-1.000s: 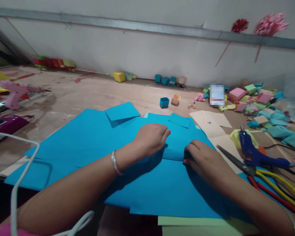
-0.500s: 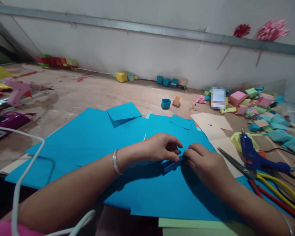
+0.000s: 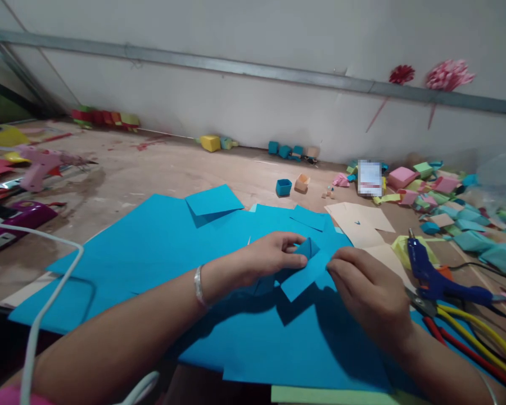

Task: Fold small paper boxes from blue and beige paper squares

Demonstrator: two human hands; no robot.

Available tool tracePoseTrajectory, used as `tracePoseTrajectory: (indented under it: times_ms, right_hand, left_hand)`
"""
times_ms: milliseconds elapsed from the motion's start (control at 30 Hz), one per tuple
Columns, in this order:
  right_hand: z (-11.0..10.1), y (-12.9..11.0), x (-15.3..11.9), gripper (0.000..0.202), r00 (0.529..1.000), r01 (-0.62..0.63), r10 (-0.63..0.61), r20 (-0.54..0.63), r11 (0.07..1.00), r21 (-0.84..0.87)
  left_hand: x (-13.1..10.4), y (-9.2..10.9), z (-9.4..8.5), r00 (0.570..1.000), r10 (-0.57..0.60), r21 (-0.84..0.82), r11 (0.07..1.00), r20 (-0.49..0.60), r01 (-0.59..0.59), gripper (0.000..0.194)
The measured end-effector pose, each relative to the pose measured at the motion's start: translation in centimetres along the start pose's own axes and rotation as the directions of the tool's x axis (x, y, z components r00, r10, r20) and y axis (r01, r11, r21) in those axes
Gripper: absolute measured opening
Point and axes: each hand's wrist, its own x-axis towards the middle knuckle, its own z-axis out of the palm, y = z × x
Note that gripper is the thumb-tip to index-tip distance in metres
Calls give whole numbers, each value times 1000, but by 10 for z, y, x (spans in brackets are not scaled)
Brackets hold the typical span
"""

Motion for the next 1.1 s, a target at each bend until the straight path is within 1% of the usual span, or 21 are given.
tracePoseTrajectory:
  times_ms: [67,167,233,300,367,433,533,600,667,733,800,833,900,933,967,1033,1100]
  right_hand:
    - [3,2,1,14,1000,30,-29,-8,999,38]
    - [9,4,2,19,1000,-9,8,8,986,168]
    - [12,6,2,20,998,-53,47,29,974,222]
    - [14,7,1,25,996,-66,52,70,975,210]
    - [16,8,1,29,992,-46,26,120,985,167]
    - [17,9,1,28,990,-20,-1,144,989,144]
    - [17,8,1,19,996,-23,7,93,985,171]
    - [15,7,1,16,998,-34,24,50,980,198]
    - [13,7,2,17,998,-53,44,44,974,220]
    - [10,7,3,20,995,-93,78,69,961,262]
    - [9,7,4,21,986,-158,133,99,933,322]
    - [9,7,5,20,978,-203,173,116,912,357]
    - [10,8,5,14,946,-323,277,165,838,441]
    - [12,8,5,11,919,-394,337,204,775,494]
    - [14,8,5,11,883,-468,398,250,690,553]
    - [18,8,5,17,799,-576,494,342,470,669]
    - [21,7,6,28,727,-619,547,416,257,742]
  left_hand:
    - [2,0,0,995,27,-23,999,-94,-29,27]
    - [4,1,1,987,84,-17,996,-137,-87,16]
    - [3,1,1,987,83,5,997,-139,-83,16]
    - [3,1,3,990,73,36,997,-124,-69,19]
    - [2,0,4,990,79,44,996,-116,-74,23]
    - [1,-1,5,993,67,10,998,-95,-66,26]
    - [0,-1,5,999,-10,-82,997,-38,6,23]
    - [0,-1,5,999,-41,-151,988,-22,38,21]
    - [0,0,5,999,-24,-214,977,-39,16,18]
    - [0,1,5,996,26,-246,968,-88,-47,18]
    - [1,2,4,989,52,-256,963,-135,-86,20]
    - [1,1,4,988,43,-264,961,-146,-81,21]
    - [2,0,4,990,-1,-290,956,-142,-41,22]
    - [2,0,4,992,-19,-307,951,-128,-22,23]
    - [2,-1,5,993,-27,-324,946,-114,-12,23]
    - [1,-2,6,996,-20,-343,939,-88,-12,23]
    - [1,-3,8,998,-17,-350,937,-66,-7,22]
